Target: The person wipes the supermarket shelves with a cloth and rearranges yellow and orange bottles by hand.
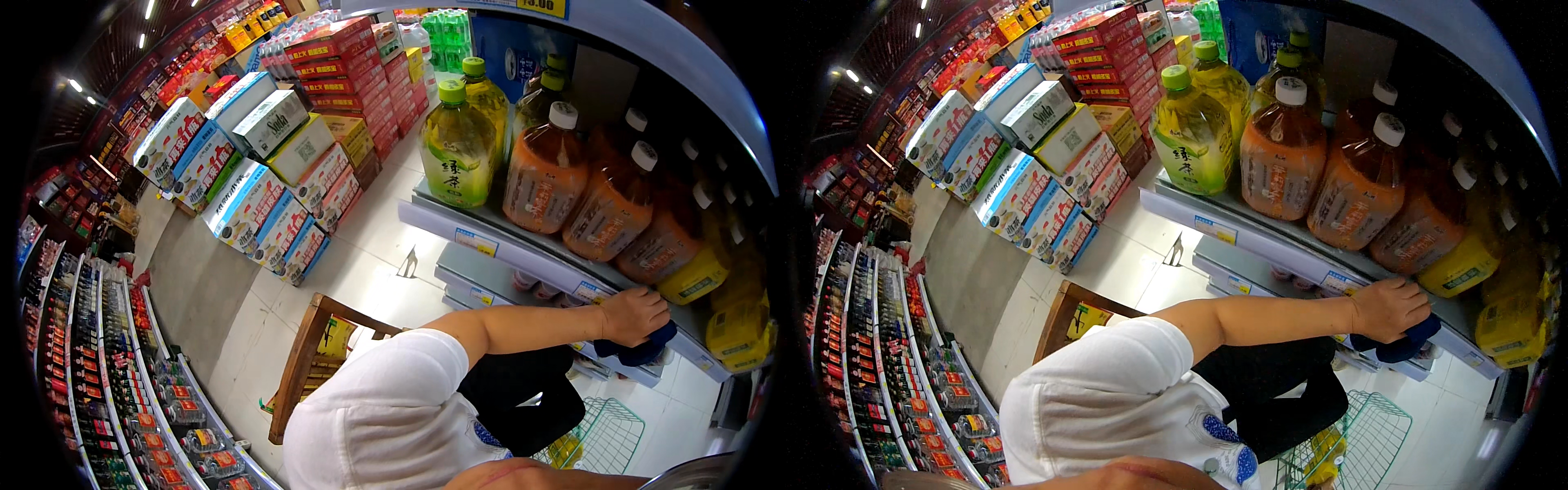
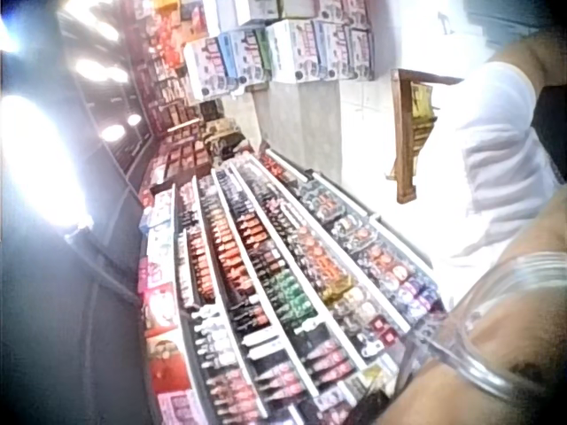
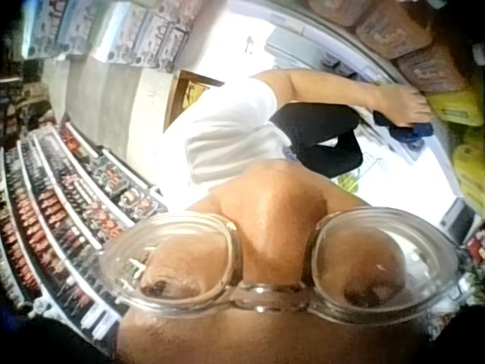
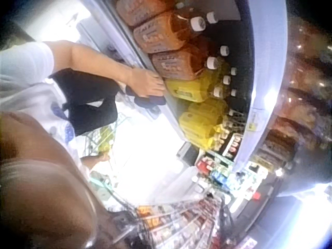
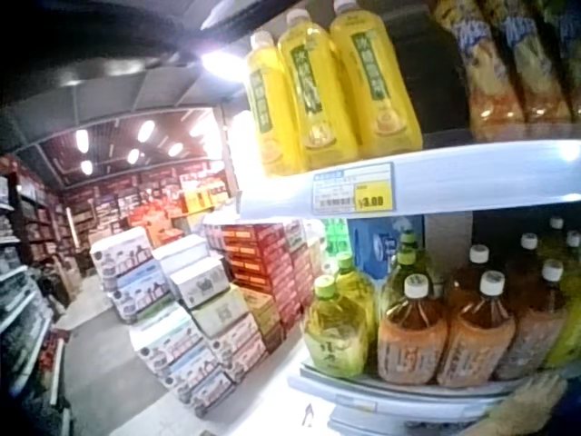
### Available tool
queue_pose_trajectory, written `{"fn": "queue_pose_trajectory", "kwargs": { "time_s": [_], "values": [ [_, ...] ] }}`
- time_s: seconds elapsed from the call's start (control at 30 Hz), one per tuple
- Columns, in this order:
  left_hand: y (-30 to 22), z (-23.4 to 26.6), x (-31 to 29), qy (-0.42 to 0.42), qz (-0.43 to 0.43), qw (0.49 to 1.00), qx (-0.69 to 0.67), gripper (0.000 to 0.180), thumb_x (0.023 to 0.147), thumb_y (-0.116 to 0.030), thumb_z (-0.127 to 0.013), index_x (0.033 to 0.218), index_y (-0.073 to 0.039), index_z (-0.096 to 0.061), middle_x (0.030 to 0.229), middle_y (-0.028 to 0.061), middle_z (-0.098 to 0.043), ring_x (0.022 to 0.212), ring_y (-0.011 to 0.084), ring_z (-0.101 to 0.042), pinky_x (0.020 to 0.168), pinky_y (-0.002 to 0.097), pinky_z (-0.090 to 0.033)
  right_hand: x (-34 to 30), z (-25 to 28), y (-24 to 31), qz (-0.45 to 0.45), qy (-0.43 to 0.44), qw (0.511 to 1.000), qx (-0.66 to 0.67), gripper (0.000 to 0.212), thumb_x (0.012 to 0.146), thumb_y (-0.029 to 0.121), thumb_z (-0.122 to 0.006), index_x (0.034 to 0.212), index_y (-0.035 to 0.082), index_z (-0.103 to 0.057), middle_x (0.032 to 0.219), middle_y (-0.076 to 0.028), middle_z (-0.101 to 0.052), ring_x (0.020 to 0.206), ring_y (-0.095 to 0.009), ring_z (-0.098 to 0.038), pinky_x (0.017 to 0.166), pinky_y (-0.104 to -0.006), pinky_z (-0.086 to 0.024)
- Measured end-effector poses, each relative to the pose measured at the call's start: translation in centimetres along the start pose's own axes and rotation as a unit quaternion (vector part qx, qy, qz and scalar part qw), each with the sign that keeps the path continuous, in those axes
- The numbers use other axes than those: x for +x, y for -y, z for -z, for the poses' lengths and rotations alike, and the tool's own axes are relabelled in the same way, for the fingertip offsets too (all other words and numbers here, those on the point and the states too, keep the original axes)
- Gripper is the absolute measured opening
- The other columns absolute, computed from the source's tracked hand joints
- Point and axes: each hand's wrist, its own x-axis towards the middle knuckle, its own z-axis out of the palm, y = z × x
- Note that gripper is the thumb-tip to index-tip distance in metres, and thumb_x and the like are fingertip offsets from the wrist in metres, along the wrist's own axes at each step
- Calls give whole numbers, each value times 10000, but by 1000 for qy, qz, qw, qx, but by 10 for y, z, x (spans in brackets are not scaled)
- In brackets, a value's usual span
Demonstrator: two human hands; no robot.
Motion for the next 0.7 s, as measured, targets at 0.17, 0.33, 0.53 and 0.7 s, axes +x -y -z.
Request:
{"fn": "queue_pose_trajectory", "kwargs": {
  "time_s": [0.17, 0.33, 0.53, 0.7],
  "values": [
    [-4, 5, 9, -19, -19, 1000, -10, 383, 653, -243, -716, 976, -52, -638, 955, 80, -631, 892, 221, -574, 773, 331, -442, 8, 10, 18, 5, 0, 1000, 4, 661, 794, 627, -596, 1063, 24, -612, 955, -260, -653, 858, -390, -653, 764, -538, -501],
    [0, -3, 0, -21, -10, 1000, 15, 419, 628, -254, -731, 984, -58, -631, 964, 71, -625, 893, 215, -570, 770, 334, -441, 16, 5, 35, 32, 19, 999, -2, 628, 798, 603, -603, 1059, 32, -612, 961, -251, -656, 855, -378, -656, 773, -542, -501],
    [-3, -1, 5, -21, -12, 1000, 5, 354, 631, -283, -715, 906, -81, -621, 885, 53, -607, 842, 219, -560, 742, 342, -421, 21, 4, 38, 34, 22, 999, -5, 588, 802, 573, -611, 1054, 42, -611, 969, -240, -660, 853, -363, -660, 784, -546, -500],
    [-4, 3, 8, -48, -33, 998, 27, 404, 590, -278, -743, 917, -81, -610, 883, 52, -595, 813, 213, -555, 686, 326, -436, 30, 4, 40, 41, 23, 999, -6, 556, 806, 549, -618, 1051, 50, -611, 975, -231, -663, 851, -351, -664, 793, -550, -499]
  ]
}}
